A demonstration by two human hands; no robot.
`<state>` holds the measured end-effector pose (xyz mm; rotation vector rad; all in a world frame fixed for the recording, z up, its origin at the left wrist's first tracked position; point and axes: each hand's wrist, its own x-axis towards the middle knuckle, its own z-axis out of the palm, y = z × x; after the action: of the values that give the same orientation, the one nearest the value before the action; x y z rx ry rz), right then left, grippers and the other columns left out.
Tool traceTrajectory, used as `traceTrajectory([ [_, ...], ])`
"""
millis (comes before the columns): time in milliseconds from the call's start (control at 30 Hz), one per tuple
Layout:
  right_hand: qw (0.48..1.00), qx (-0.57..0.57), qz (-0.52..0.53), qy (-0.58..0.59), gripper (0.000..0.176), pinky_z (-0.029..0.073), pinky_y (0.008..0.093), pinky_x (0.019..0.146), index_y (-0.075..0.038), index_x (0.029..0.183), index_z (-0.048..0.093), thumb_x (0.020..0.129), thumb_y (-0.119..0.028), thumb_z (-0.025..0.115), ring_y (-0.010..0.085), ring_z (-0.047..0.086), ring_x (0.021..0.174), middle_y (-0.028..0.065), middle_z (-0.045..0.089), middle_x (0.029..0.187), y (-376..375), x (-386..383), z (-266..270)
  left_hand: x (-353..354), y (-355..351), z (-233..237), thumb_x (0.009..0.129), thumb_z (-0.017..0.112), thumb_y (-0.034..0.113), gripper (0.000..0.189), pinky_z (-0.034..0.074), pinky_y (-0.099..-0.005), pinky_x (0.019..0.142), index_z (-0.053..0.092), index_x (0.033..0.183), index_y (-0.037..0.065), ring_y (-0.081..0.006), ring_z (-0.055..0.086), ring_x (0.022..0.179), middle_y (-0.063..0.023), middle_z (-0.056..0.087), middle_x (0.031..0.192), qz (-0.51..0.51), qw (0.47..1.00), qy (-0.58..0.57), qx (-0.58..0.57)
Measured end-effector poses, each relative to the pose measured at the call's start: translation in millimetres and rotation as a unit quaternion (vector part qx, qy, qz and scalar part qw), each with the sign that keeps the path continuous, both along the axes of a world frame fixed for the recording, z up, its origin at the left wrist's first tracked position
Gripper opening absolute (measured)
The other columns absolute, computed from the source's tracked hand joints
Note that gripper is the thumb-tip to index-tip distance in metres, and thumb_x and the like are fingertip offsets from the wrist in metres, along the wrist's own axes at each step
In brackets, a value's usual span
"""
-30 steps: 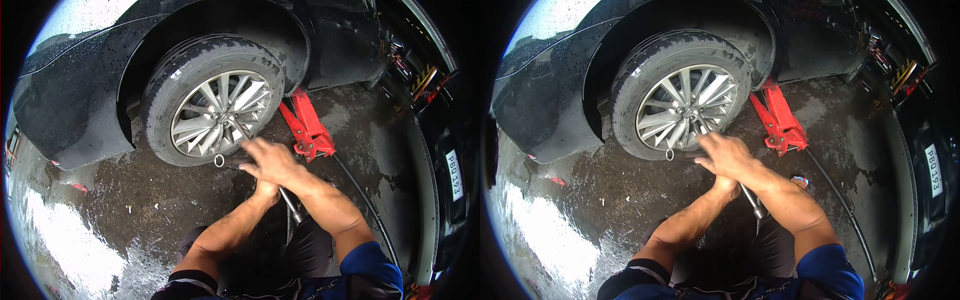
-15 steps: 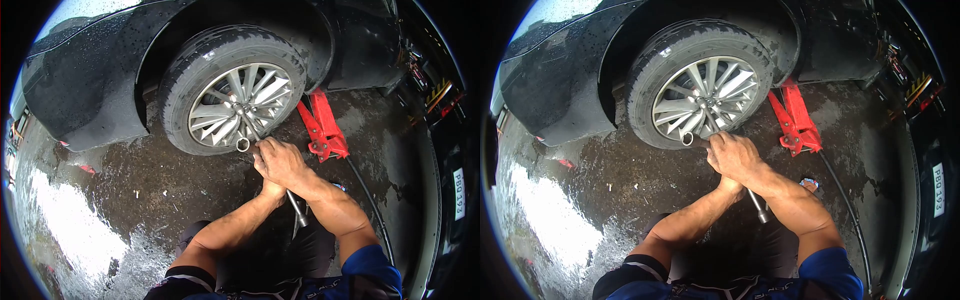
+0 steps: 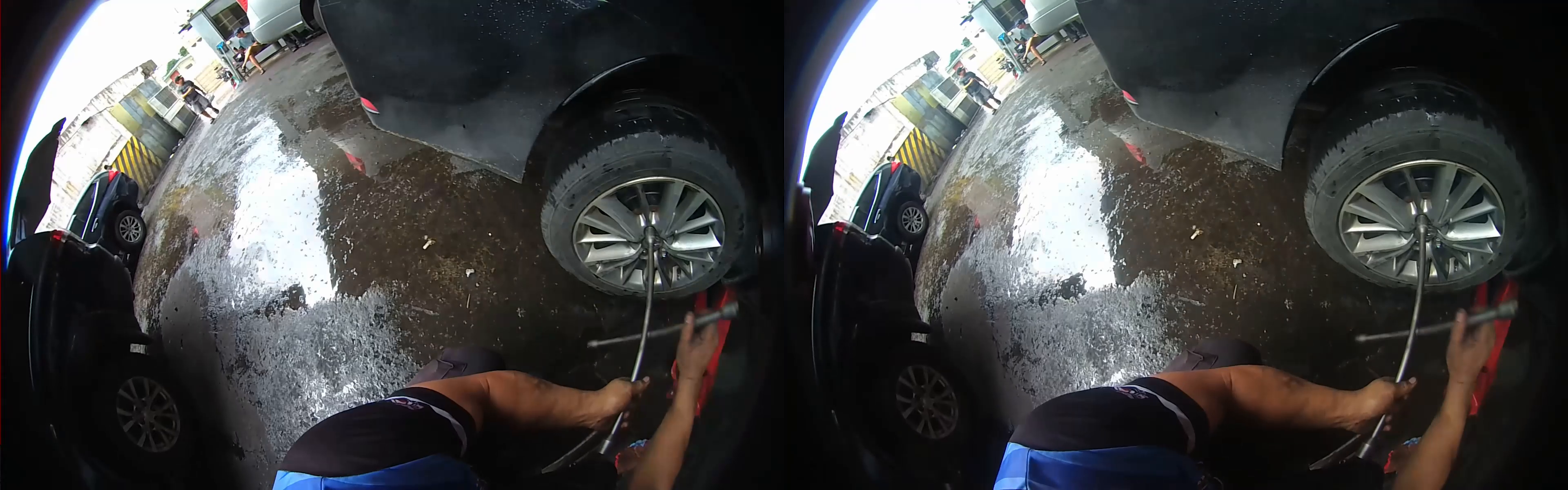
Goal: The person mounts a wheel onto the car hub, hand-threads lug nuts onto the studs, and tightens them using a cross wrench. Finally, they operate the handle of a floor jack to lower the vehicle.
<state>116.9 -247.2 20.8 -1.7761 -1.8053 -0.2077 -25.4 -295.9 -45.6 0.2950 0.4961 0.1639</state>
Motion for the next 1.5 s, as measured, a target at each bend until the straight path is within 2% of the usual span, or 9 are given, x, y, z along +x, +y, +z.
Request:
traceTrajectory([
  [100, 0.811, -0.152, -0.553, 0.118, 0.053, 0.046, 0.0342, 0.050, -0.001, 0.090, 0.058, 0.095, -0.053, 0.046, 0.0178, 0.052, 0.050, 0.0085, 0.057, 0.070, -57.8, -95.3, -117.7, 14.4, 7.1, 4.2, 0.098, 0.045, 0.042, 0.038, 0.037, -0.0301, 0.039, 0.052, 0.085, 0.008, -0.0136, 0.043, 0.044, -0.0028, 0.046, 0.058, 0.036, 0.996, 0.063, 0.054],
  [400, 0.815, -0.111, -0.369, 0.433, 0.051, 0.048, 0.0303, 0.078, 0.001, 0.118, 0.052, 0.097, -0.044, 0.047, 0.0195, 0.058, 0.091, 0.0137, 0.057, 0.108, -77.7, 37.1, -79.1, 8.7, 38.0, 20.6, 0.099, 0.044, 0.035, 0.027, 0.038, -0.0313, 0.054, 0.046, 0.099, 0.008, -0.0120, 0.040, 0.061, -0.0004, 0.041, 0.073, 0.042, 0.998, -0.027, 0.047],
  [667, 0.918, 0.329, -0.063, -0.211, 0.086, 0.023, 0.0541, 0.112, 0.000, 0.145, 0.021, 0.087, -0.045, 0.064, 0.0416, 0.026, 0.138, 0.0226, 0.030, 0.147, -18.8, -25.4, 48.2, 15.2, 45.5, 15.9, 0.098, 0.045, 0.031, 0.020, 0.038, -0.0325, 0.056, 0.044, 0.097, 0.010, -0.0126, 0.039, 0.062, 0.0003, 0.040, 0.074, 0.083, 0.995, 0.017, 0.048],
  [900, 0.954, 0.167, -0.004, 0.248, 0.094, 0.019, 0.0476, 0.114, 0.000, 0.146, 0.021, 0.084, -0.057, 0.062, 0.0296, 0.023, 0.141, 0.0185, 0.022, 0.152, 6.9, -32.7, 10.3, 15.2, 53.7, 16.3, 0.098, 0.044, 0.027, 0.018, 0.037, -0.0307, 0.048, 0.046, 0.093, 0.010, -0.0130, 0.040, 0.055, -0.0009, 0.041, 0.067, 0.104, 0.992, 0.055, 0.056],
  [933, 0.713, 0.223, -0.121, 0.654, 0.087, 0.020, 0.0460, 0.113, 0.000, 0.144, 0.028, 0.085, -0.053, 0.064, 0.0294, 0.029, 0.138, 0.0173, 0.027, 0.150, 16.1, -5.7, 3.0, 12.0, 54.0, 19.8, 0.098, 0.044, 0.027, 0.018, 0.037, -0.0307, 0.048, 0.046, 0.093, 0.010, -0.0130, 0.040, 0.055, -0.0009, 0.041, 0.067, 0.102, 0.992, 0.053, 0.054],
  [1000, 0.502, 0.257, -0.202, 0.801, 0.077, 0.032, 0.0449, 0.108, -0.002, 0.141, 0.034, 0.086, -0.046, 0.065, 0.0300, 0.044, 0.127, 0.0167, 0.038, 0.143, 6.7, 35.7, -11.2, 7.0, 59.0, 27.0, 0.098, 0.043, 0.028, 0.019, 0.037, -0.0317, 0.053, 0.045, 0.088, 0.012, -0.0126, 0.040, 0.058, 0.0001, 0.042, 0.067, 0.110, 0.993, 0.020, 0.038],
  [1233, 0.982, 0.127, -0.002, 0.138, 0.050, 0.042, 0.0425, 0.089, 0.005, 0.119, 0.048, 0.085, -0.027, 0.067, 0.0294, 0.055, 0.101, 0.0165, 0.060, 0.101, 20.1, -7.0, 16.9, 14.3, 42.1, 6.4, 0.093, 0.052, 0.044, 0.026, 0.040, -0.0310, 0.063, 0.050, 0.089, 0.019, -0.0147, 0.047, 0.067, 0.0014, 0.048, 0.075, 0.029, 0.993, -0.113, -0.034],
  [1367, 0.944, -0.047, 0.242, -0.220, 0.027, 0.039, 0.0477, 0.074, -0.004, 0.073, 0.052, 0.079, -0.027, 0.065, 0.0331, 0.048, 0.076, 0.0126, 0.045, 0.068, 42.1, -55.0, 61.0, 12.8, -17.7, -21.2, 0.088, 0.060, 0.041, 0.025, 0.042, -0.0347, 0.067, 0.051, 0.090, 0.018, -0.0184, 0.051, 0.070, -0.0015, 0.051, 0.079, -0.069, 0.982, -0.138, -0.104],
  [1500, 0.988, -0.115, -0.025, 0.097, 0.027, 0.037, 0.0464, 0.080, -0.004, 0.083, 0.049, 0.082, -0.027, 0.063, 0.0325, 0.045, 0.085, 0.0136, 0.043, 0.080, 20.5, 17.2, -54.3, 1.4, 1.8, -13.7, 0.092, 0.055, 0.033, 0.022, 0.039, -0.0331, 0.059, 0.050, 0.089, 0.012, -0.0161, 0.045, 0.064, -0.0020, 0.047, 0.072, -0.030, 0.994, -0.031, -0.097],
])
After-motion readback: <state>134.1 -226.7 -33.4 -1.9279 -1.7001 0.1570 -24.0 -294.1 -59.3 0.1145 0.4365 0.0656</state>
